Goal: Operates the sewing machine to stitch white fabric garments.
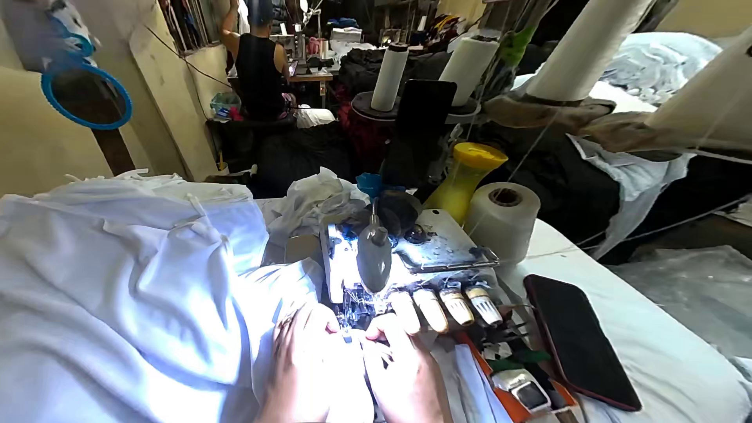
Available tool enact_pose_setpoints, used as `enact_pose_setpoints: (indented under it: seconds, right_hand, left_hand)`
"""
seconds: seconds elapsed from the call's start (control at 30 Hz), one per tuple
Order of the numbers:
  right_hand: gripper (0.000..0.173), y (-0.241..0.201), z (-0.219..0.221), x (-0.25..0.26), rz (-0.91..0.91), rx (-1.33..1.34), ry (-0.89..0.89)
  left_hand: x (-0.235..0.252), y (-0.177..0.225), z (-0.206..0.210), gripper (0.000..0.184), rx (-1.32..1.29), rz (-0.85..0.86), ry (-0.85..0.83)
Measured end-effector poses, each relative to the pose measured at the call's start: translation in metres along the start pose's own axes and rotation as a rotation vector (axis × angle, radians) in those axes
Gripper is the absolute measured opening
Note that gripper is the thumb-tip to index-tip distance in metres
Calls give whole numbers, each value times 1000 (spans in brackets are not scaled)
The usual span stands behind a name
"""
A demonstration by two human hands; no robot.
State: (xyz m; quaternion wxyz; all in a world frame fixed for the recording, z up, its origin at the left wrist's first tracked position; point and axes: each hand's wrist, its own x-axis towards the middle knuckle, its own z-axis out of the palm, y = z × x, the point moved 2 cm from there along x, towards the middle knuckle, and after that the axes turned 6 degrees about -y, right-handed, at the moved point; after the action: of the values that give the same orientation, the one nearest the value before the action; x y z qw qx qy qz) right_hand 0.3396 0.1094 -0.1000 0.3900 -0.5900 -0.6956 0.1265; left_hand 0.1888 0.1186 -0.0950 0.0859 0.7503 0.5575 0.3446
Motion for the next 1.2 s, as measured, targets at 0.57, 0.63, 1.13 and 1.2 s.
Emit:
enact_pose_setpoints:
  seconds: [0.57,0.63,1.13,1.2]
  right_hand:
    - [11,6,6,-24,-395,4,61]
    - [11,8,9,-21,-426,-11,81]
    - [15,19,-15,-39,-489,-56,-56]
    - [16,19,-14,-38,-487,-51,-74]
  left_hand:
    - [-51,6,-9,21,-107,111,77]
    - [-50,6,-6,22,-105,115,95]
    - [-58,7,-4,24,352,391,25]
    - [-58,5,-4,24,307,341,-32]
